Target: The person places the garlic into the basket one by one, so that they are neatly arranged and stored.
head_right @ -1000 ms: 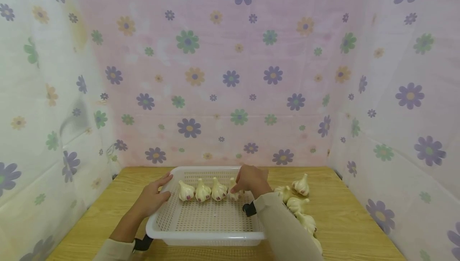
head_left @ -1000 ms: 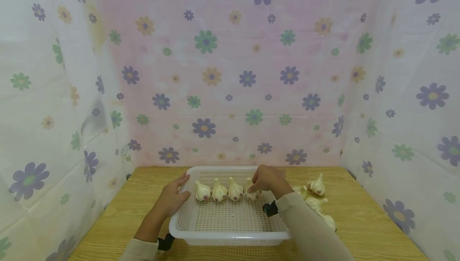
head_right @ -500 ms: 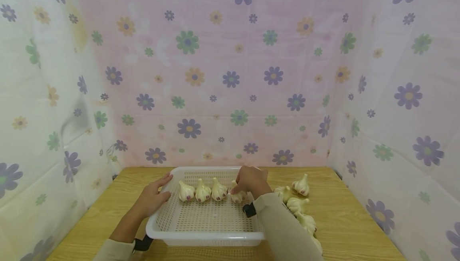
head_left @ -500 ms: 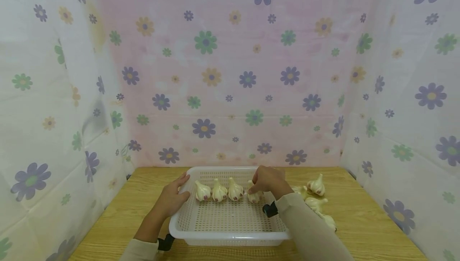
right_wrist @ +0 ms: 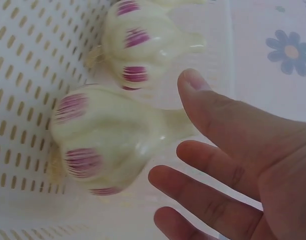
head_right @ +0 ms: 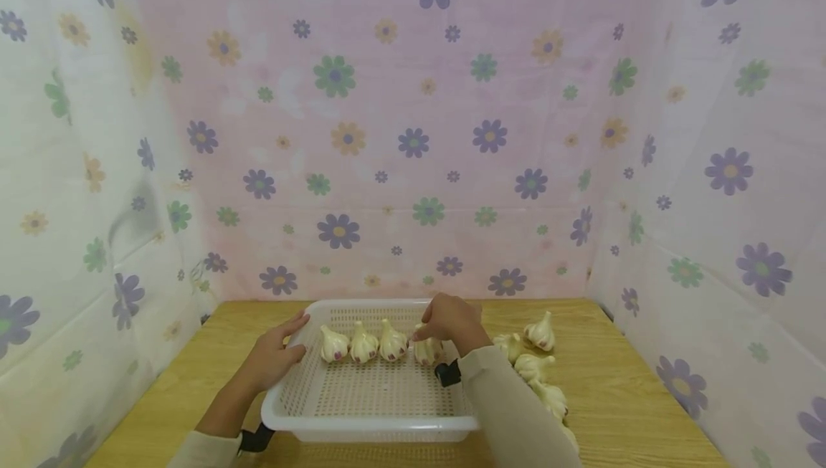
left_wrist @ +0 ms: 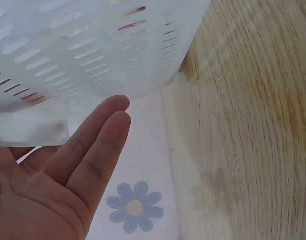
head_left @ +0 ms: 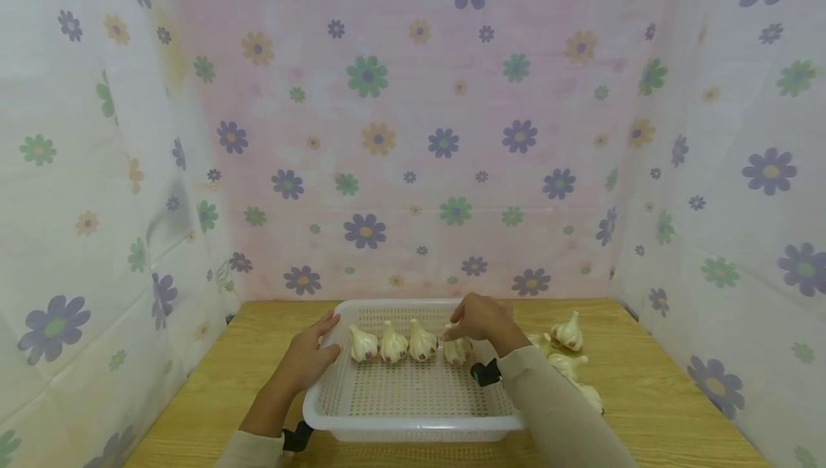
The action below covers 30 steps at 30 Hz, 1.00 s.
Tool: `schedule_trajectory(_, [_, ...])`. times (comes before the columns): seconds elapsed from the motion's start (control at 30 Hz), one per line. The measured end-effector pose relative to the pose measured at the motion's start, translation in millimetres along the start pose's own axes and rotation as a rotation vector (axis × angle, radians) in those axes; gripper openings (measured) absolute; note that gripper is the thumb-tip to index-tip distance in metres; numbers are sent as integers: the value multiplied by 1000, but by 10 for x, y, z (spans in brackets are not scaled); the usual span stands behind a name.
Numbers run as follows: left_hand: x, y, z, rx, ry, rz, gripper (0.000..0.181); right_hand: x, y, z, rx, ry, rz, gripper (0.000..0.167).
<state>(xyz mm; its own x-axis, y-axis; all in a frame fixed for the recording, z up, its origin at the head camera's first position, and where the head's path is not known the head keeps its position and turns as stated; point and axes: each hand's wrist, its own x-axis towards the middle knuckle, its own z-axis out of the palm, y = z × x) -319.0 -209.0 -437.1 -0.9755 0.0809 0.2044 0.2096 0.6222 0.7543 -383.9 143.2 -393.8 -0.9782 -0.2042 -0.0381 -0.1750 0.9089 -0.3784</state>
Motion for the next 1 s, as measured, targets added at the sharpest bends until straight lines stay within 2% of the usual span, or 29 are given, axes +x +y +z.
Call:
schedule_trajectory(0.47, [-32, 9, 0, 5, 0, 5, 66, -45, 117, -221, 198, 46, -63, 47])
schedule_trajectory(0.7, [-32, -9, -15, 2, 9, -3, 66, -75, 225, -365, 300, 43, -113, 52])
schedule_trajectory(1.0, [2, -41, 11, -25, -2, -4, 67, -226, 511, -611, 267, 96, -122, 61])
